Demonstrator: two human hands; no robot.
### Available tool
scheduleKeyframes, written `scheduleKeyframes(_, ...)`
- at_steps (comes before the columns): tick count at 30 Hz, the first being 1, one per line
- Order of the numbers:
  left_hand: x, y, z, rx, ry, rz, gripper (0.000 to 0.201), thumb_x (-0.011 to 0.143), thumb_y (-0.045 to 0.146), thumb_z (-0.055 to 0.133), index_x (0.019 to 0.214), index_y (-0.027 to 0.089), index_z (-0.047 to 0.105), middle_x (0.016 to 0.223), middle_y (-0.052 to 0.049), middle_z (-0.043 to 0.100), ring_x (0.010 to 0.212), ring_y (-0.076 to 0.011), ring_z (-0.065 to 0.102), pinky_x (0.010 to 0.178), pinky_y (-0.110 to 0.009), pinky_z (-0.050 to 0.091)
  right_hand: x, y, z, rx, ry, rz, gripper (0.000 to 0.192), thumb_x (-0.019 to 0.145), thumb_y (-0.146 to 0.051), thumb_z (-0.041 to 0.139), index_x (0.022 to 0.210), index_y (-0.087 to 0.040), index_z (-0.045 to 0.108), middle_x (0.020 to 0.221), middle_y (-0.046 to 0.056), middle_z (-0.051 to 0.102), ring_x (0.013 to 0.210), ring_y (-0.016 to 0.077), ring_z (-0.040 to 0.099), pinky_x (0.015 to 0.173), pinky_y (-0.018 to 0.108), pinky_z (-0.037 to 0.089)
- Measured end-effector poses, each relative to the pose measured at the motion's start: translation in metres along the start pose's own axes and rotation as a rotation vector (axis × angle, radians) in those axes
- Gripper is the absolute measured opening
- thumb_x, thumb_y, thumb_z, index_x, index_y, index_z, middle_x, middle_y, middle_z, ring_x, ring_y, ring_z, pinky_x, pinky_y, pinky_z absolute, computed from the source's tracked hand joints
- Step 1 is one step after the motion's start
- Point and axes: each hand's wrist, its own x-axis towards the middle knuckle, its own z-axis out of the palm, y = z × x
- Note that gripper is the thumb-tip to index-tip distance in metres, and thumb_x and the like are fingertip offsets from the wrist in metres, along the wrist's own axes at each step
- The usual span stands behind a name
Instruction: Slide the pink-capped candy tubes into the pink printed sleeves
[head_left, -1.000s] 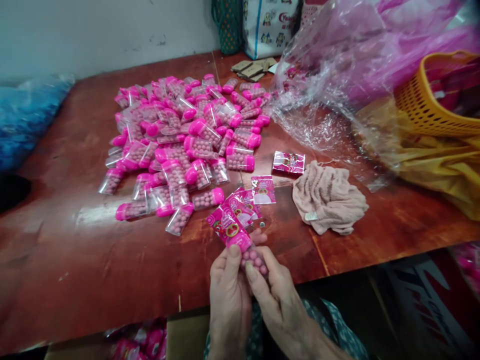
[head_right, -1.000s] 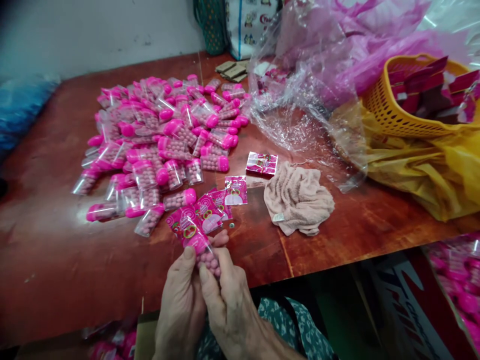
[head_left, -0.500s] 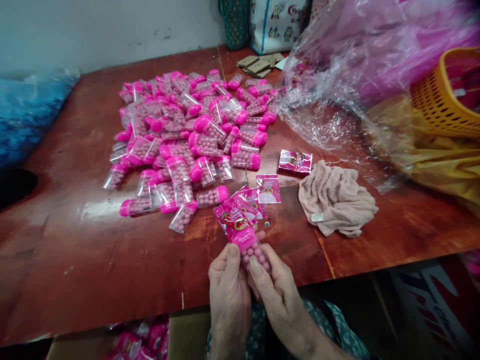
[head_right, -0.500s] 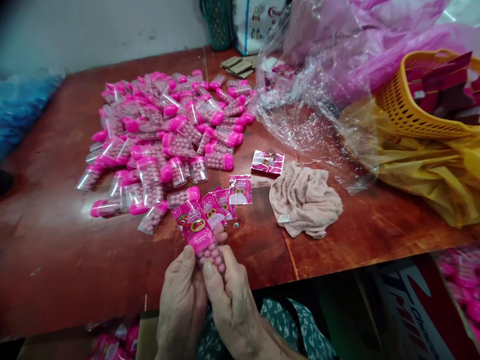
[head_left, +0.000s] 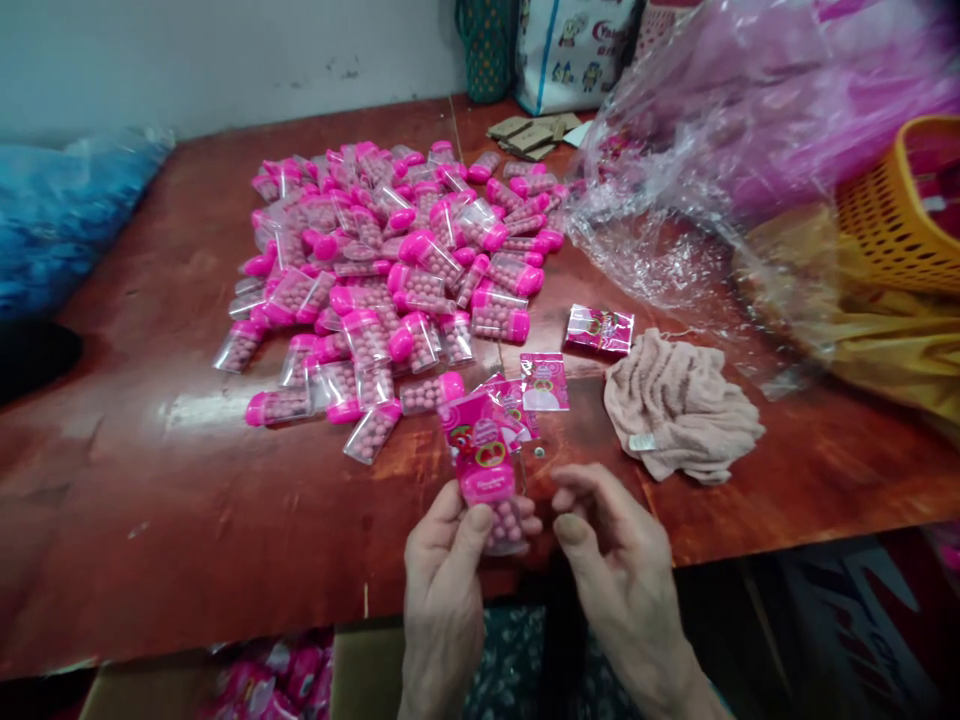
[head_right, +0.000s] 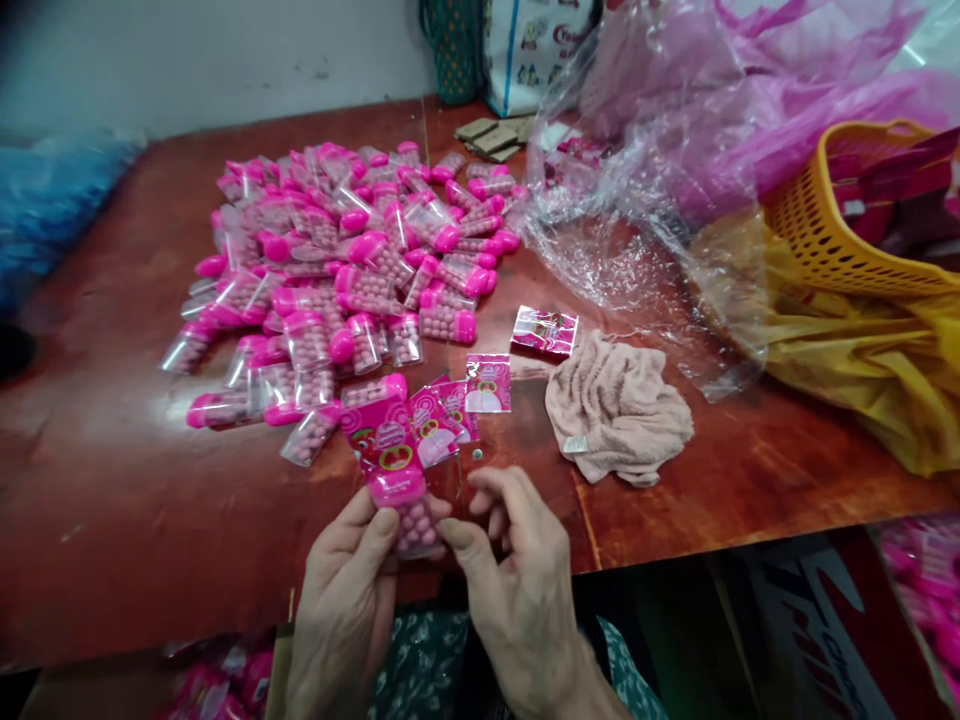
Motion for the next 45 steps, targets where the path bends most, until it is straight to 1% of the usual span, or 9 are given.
scheduleKeyframes(3, -0.004, -0.001, 0.0, 0.14, -0.071, -0.052, 0.014, 0.079, 0.022, 0.058, 0.088, 0.016, 0.066, 0.067, -0.003, 0.065, 0.057, -0.0116, 0.059, 0.052, -0.02, 0.046, 0.011, -0.004, -0.005, 0.142, -0.067, 0.051, 0.026, 0.077, -0.036, 0.063, 0.098, -0.021, 0.058, 0.089, 0.002, 0.057, 0.073, 0.0141, 0.053, 0.063, 0.023, 0.044)
scheduleKeyframes(6, -0.006, -0.005, 0.007, 0.185, -0.079, -0.064, 0.015, 0.073, 0.021, 0.064, 0.086, 0.015, 0.066, 0.064, -0.001, 0.063, 0.055, -0.0112, 0.056, 0.049, -0.02, 0.044, 0.015, -0.001, -0.001, 0.421, -0.206, 0.256, 0.016, 0.08, -0.035, 0.059, 0.085, -0.019, 0.061, 0.069, -0.002, 0.057, 0.054, 0.0082, 0.049, 0.05, 0.019, 0.043)
scheduleKeyframes(10, -0.006, -0.01, 0.014, 0.198, -0.06, -0.088, 0.021, 0.065, 0.017, 0.069, 0.086, 0.014, 0.065, 0.065, -0.002, 0.063, 0.054, -0.0111, 0.055, 0.048, -0.019, 0.041, 0.013, 0.007, 0.006, 0.617, -0.061, 0.365, 0.016, 0.079, -0.032, 0.062, 0.078, -0.017, 0.062, 0.064, -0.003, 0.059, 0.051, 0.0049, 0.049, 0.047, 0.014, 0.042)
scheduleKeyframes(19, -0.011, -0.01, 0.013, 0.339, 0.084, 0.017, 0.022, 0.073, 0.026, 0.063, 0.091, 0.014, 0.065, 0.056, 0.001, 0.054, 0.048, -0.0082, 0.043, 0.042, -0.018, 0.03, 0.003, 0.005, 0.017, 0.547, -0.039, 0.363, 0.012, 0.073, -0.027, 0.068, 0.077, -0.018, 0.062, 0.059, -0.004, 0.062, 0.041, 0.0055, 0.05, 0.038, 0.014, 0.042)
scheduleKeyframes(29, -0.012, -0.003, 0.016, 0.647, -0.137, 0.142, 0.017, 0.076, 0.025, 0.058, 0.088, 0.015, 0.066, 0.052, 0.004, 0.049, 0.047, -0.0092, 0.044, 0.048, -0.021, 0.033, 0.011, 0.006, 0.0, 0.698, -0.092, 0.375, 0.008, 0.072, -0.023, 0.067, 0.074, -0.016, 0.062, 0.074, -0.001, 0.061, 0.058, 0.0089, 0.054, 0.055, 0.02, 0.047)
scheduleKeyframes(33, -0.015, -0.008, 0.013, 0.562, -0.066, 0.066, 0.023, 0.077, 0.027, 0.058, 0.093, 0.013, 0.064, 0.05, 0.004, 0.048, 0.046, -0.0084, 0.043, 0.046, -0.021, 0.031, 0.009, 0.001, 0.007, 0.371, -0.085, 0.384, 0.017, 0.075, -0.027, 0.063, 0.064, -0.014, 0.06, 0.051, -0.003, 0.053, 0.046, 0.0081, 0.049, 0.045, 0.018, 0.042)
scheduleKeyframes(36, -0.013, -0.013, 0.013, 0.4, -0.052, -0.034, 0.023, 0.078, 0.029, 0.057, 0.093, 0.012, 0.062, 0.05, 0.004, 0.046, 0.045, -0.0074, 0.039, 0.043, -0.02, 0.027, 0.006, 0.001, 0.013, 0.194, -0.034, 0.387, 0.021, 0.072, -0.029, 0.065, 0.059, -0.014, 0.056, 0.049, -0.003, 0.051, 0.041, 0.0072, 0.046, 0.039, 0.017, 0.039)
scheduleKeyframes(40, -0.003, -0.015, 0.012, 0.185, -0.11, -0.113, 0.02, 0.081, 0.028, 0.055, 0.092, 0.012, 0.059, 0.053, 0.003, 0.048, 0.044, -0.006, 0.037, 0.041, -0.02, 0.022, 0.007, 0.003, 0.009, 0.34, -0.077, 0.4, 0.021, 0.071, -0.034, 0.067, 0.077, -0.016, 0.06, 0.054, -0.004, 0.054, 0.037, 0.0067, 0.045, 0.033, 0.017, 0.038)
scheduleKeyframes(45, 0.001, -0.007, 0.012, 0.1, -0.13, -0.182, 0.015, 0.081, 0.024, 0.054, 0.088, 0.012, 0.058, 0.06, -0.001, 0.055, 0.044, -0.0063, 0.044, 0.04, -0.019, 0.023, 0.01, 0.002, 0.0, 0.438, -0.074, 0.305, 0.02, 0.083, -0.034, 0.055, 0.079, -0.018, 0.067, 0.062, -0.002, 0.052, 0.05, 0.008, 0.049, 0.046, 0.018, 0.043)
